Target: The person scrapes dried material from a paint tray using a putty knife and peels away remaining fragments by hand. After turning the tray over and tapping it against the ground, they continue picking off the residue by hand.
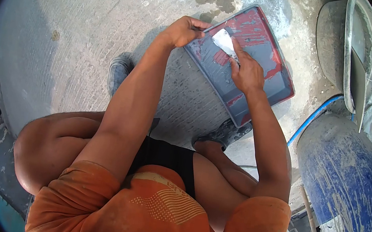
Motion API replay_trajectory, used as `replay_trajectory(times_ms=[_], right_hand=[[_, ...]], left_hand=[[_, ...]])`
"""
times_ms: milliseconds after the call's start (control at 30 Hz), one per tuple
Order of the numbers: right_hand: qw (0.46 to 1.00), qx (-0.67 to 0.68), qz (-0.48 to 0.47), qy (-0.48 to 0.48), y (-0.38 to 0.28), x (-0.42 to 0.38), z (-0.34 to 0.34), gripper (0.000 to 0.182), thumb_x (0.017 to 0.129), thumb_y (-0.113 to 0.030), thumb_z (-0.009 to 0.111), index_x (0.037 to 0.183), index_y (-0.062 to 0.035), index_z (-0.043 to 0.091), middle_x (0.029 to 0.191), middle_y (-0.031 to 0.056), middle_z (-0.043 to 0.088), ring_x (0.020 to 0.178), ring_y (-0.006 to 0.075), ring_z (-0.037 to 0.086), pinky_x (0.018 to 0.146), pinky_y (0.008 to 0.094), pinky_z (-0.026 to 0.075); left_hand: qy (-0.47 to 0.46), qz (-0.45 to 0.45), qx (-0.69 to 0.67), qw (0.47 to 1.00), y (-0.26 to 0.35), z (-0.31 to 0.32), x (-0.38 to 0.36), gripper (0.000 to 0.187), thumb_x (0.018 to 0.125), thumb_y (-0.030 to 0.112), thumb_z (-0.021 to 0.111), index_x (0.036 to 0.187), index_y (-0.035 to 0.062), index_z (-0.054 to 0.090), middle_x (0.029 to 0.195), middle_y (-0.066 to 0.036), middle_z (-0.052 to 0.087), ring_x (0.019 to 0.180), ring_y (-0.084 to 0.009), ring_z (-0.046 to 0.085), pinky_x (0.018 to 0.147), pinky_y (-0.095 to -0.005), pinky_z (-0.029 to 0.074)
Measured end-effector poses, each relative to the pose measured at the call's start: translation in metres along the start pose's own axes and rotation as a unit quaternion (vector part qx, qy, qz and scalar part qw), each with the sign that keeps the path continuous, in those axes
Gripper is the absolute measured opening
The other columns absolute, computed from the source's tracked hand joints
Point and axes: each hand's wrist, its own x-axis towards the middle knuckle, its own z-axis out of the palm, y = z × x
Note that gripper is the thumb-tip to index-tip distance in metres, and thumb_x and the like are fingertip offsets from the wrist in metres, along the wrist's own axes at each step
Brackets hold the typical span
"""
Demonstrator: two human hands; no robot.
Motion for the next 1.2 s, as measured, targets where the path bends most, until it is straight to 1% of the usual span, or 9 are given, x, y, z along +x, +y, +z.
replay_trajectory(times_ms=[167, 233, 500, 633, 767, 833, 967, 1100, 1200], right_hand=[[0.995, -0.057, 0.001, -0.083, 0.004, 0.006, -0.016, 0.066, 0.101, -0.024, 0.062, 0.161, -0.0339, 0.036, 0.136, 0.0135, 0.067, 0.117, 0.0367, 0.067, 0.095, 0.0478, 0.056], [0.996, -0.058, 0.057, 0.039, 0.010, 0.020, -0.017, 0.066, 0.101, -0.023, 0.062, 0.162, -0.0337, 0.036, 0.135, 0.0130, 0.068, 0.116, 0.0364, 0.067, 0.094, 0.0474, 0.057], [0.997, -0.062, -0.004, -0.053, 0.010, 0.002, -0.020, 0.066, 0.101, -0.024, 0.062, 0.162, -0.0349, 0.036, 0.133, 0.0148, 0.069, 0.115, 0.0390, 0.067, 0.094, 0.0480, 0.056], [0.998, -0.030, 0.032, 0.052, 0.022, 0.021, -0.014, 0.067, 0.101, -0.025, 0.062, 0.161, -0.0364, 0.036, 0.134, 0.0153, 0.068, 0.115, 0.0395, 0.067, 0.095, 0.0476, 0.055], [0.999, 0.012, -0.016, 0.038, 0.019, 0.000, 0.000, 0.067, 0.101, -0.025, 0.063, 0.161, -0.0366, 0.037, 0.135, 0.0152, 0.067, 0.116, 0.0394, 0.066, 0.096, 0.0475, 0.056], [0.998, -0.039, 0.011, -0.049, 0.010, 0.003, -0.015, 0.067, 0.100, -0.025, 0.063, 0.162, -0.0326, 0.037, 0.137, 0.0157, 0.066, 0.119, 0.0393, 0.066, 0.097, 0.0475, 0.055], [0.997, -0.010, 0.061, 0.049, 0.014, 0.018, 0.001, 0.066, 0.101, -0.024, 0.062, 0.161, -0.0325, 0.038, 0.134, 0.0147, 0.068, 0.117, 0.0388, 0.067, 0.096, 0.0474, 0.055], [0.999, 0.022, -0.008, 0.037, 0.003, -0.001, 0.008, 0.065, 0.101, -0.024, 0.062, 0.161, -0.0323, 0.038, 0.135, 0.0157, 0.068, 0.116, 0.0386, 0.067, 0.095, 0.0471, 0.056], [0.998, -0.033, -0.008, -0.052, 0.001, 0.007, -0.012, 0.065, 0.101, -0.024, 0.063, 0.161, -0.0295, 0.039, 0.136, 0.0173, 0.067, 0.117, 0.0387, 0.067, 0.095, 0.0472, 0.056]], left_hand=[[-0.005, -0.007, -0.009, 1.000, 0.004, -0.001, 0.006, 0.038, 0.092, -0.001, 0.071, 0.129, 0.0064, 0.075, 0.117, -0.013, 0.076, 0.103, -0.0196, 0.069, 0.093, -0.0314, 0.054], [-0.003, -0.021, -0.002, 1.000, 0.003, 0.001, 0.004, 0.038, 0.093, -0.002, 0.070, 0.130, 0.0052, 0.074, 0.117, -0.012, 0.076, 0.104, -0.0188, 0.069, 0.095, -0.0312, 0.053], [-0.007, -0.009, 0.009, 1.000, 0.016, 0.001, -0.005, 0.036, 0.095, -0.001, 0.069, 0.130, 0.0075, 0.075, 0.115, -0.012, 0.075, 0.101, -0.0190, 0.068, 0.094, -0.0320, 0.053], [0.020, -0.016, 0.025, 0.999, 0.010, 0.008, -0.001, 0.036, 0.095, 0.000, 0.069, 0.130, 0.0080, 0.075, 0.115, -0.012, 0.076, 0.101, -0.0184, 0.068, 0.094, -0.0312, 0.053], [0.027, 0.002, 0.013, 1.000, 0.003, 0.008, -0.001, 0.036, 0.096, -0.001, 0.068, 0.129, 0.0078, 0.075, 0.113, -0.011, 0.076, 0.098, -0.0171, 0.068, 0.093, -0.0315, 0.054], [0.023, 0.008, 0.002, 1.000, 0.003, 0.011, 0.004, 0.036, 0.096, -0.002, 0.067, 0.129, 0.0076, 0.075, 0.112, -0.011, 0.076, 0.097, -0.0168, 0.068, 0.092, -0.0317, 0.054], [0.040, 0.001, 0.028, 0.999, 0.012, 0.012, 0.004, 0.037, 0.095, -0.003, 0.066, 0.129, 0.0071, 0.075, 0.112, -0.012, 0.077, 0.096, -0.0167, 0.068, 0.090, -0.0308, 0.055], [0.033, -0.003, -0.008, 0.999, 0.005, 0.010, 0.000, 0.034, 0.091, 0.001, 0.072, 0.124, 0.0083, 0.077, 0.115, -0.015, 0.078, 0.099, -0.0218, 0.073, 0.089, -0.0312, 0.056], [0.029, 0.014, -0.007, 0.999, -0.001, 0.012, 0.007, 0.036, 0.095, -0.003, 0.065, 0.128, 0.0059, 0.075, 0.111, -0.013, 0.076, 0.094, -0.0171, 0.068, 0.088, -0.0303, 0.055]])
